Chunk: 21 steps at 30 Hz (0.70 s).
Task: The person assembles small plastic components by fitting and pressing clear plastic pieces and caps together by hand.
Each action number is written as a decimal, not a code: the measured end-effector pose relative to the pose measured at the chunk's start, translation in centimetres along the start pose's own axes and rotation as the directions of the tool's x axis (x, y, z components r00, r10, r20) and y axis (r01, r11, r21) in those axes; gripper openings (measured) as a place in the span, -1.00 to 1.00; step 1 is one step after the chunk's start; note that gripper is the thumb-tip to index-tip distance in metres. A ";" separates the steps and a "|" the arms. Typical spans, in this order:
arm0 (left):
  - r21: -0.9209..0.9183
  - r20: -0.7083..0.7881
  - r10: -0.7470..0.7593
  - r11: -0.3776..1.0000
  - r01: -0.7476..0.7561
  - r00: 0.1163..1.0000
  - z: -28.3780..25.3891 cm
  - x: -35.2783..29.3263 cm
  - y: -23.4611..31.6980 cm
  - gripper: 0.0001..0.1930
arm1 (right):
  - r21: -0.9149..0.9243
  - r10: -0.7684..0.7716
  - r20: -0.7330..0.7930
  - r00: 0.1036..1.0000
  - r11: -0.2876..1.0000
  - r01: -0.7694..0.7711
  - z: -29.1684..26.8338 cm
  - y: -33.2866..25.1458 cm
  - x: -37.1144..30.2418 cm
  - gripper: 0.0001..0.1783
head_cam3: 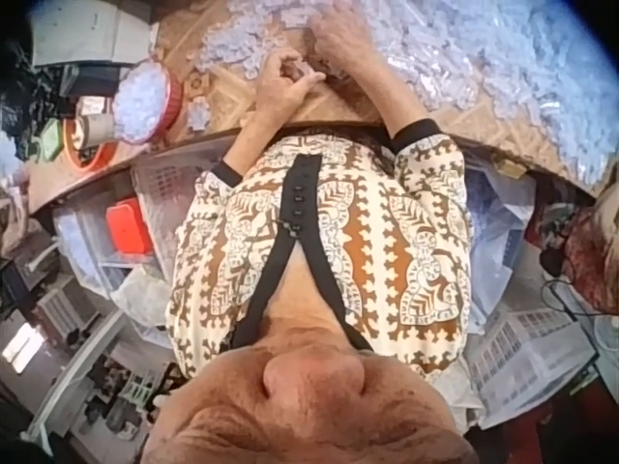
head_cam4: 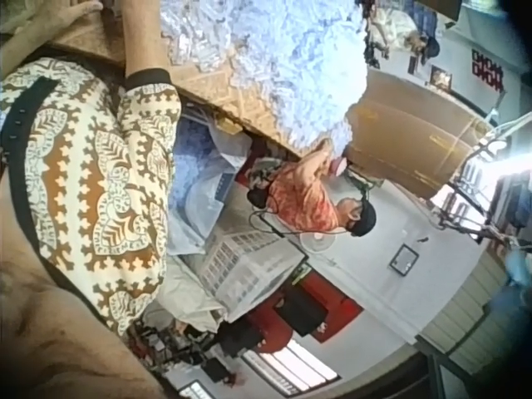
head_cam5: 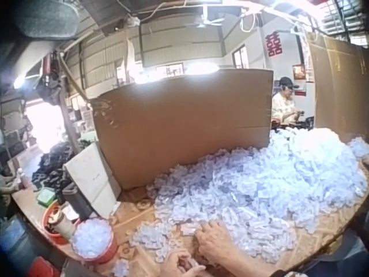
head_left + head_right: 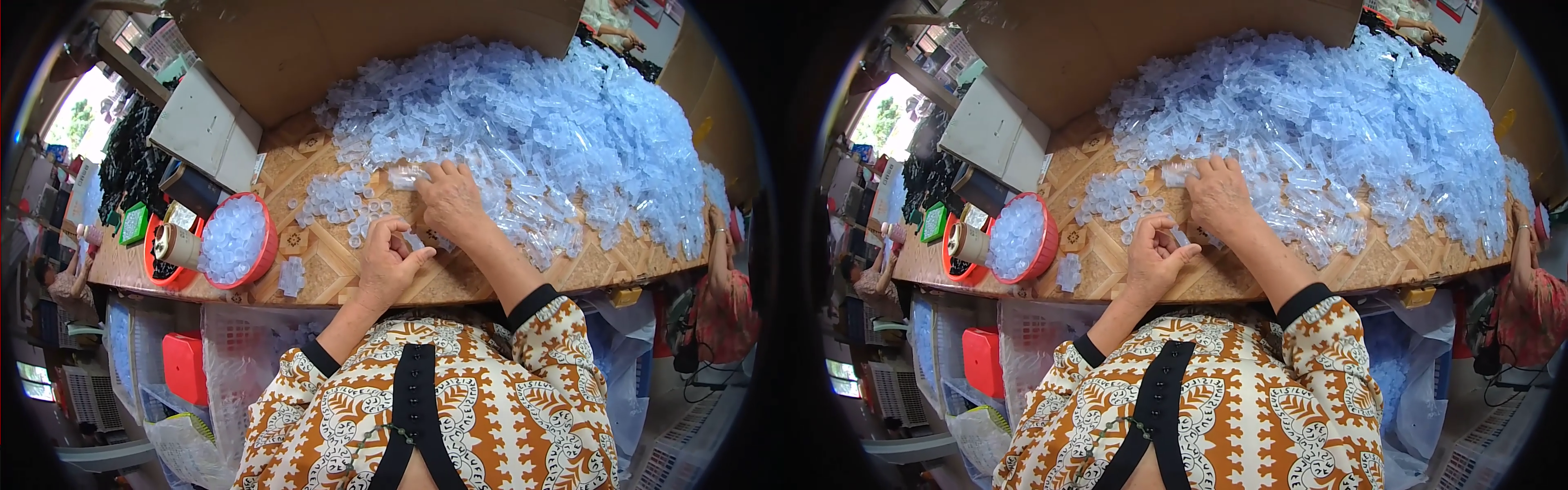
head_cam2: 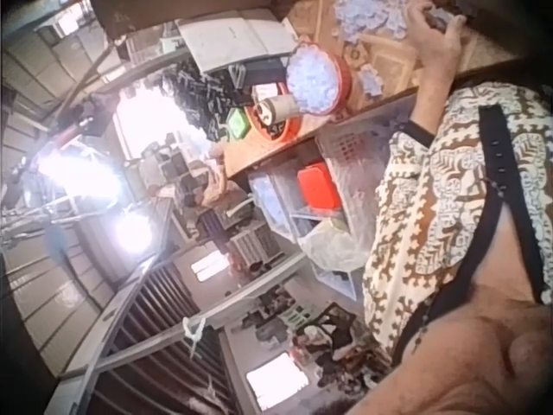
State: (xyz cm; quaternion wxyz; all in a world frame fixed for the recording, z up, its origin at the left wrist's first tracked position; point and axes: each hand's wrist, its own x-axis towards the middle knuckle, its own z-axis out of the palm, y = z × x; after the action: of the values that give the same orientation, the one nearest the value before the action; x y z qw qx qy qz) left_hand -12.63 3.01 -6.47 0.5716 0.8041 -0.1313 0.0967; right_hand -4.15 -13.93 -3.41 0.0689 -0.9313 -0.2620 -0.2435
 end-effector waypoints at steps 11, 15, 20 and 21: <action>0.020 0.009 -0.024 1.000 0.023 1.000 0.0 0.4 0.1 -0.47 | -0.012 0.145 -0.095 0.985 0.989 -0.147 1.4 2.2 3.0 -0.65; -0.035 -0.036 0.002 0.999 -0.003 0.999 0.3 0.4 -0.2 -0.45 | -0.066 0.188 0.017 0.982 0.980 -0.186 2.9 2.2 4.2 -0.69; -0.076 -0.019 -0.031 0.997 0.030 0.999 0.3 0.4 -0.5 -0.46 | 0.022 0.286 0.078 0.955 0.957 -0.288 2.6 3.6 3.3 -0.81; -0.066 0.003 -0.042 0.997 0.043 0.999 0.1 0.4 -0.5 -0.47 | 0.019 0.286 0.083 0.955 0.957 -0.289 2.4 3.9 2.9 -0.81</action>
State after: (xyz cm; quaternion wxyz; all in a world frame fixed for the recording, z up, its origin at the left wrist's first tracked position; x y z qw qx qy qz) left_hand -12.07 3.05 -6.80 0.5998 0.7875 -0.1178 0.0794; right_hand 1.06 -15.28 -4.11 0.1074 -0.9673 -0.1299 -0.1897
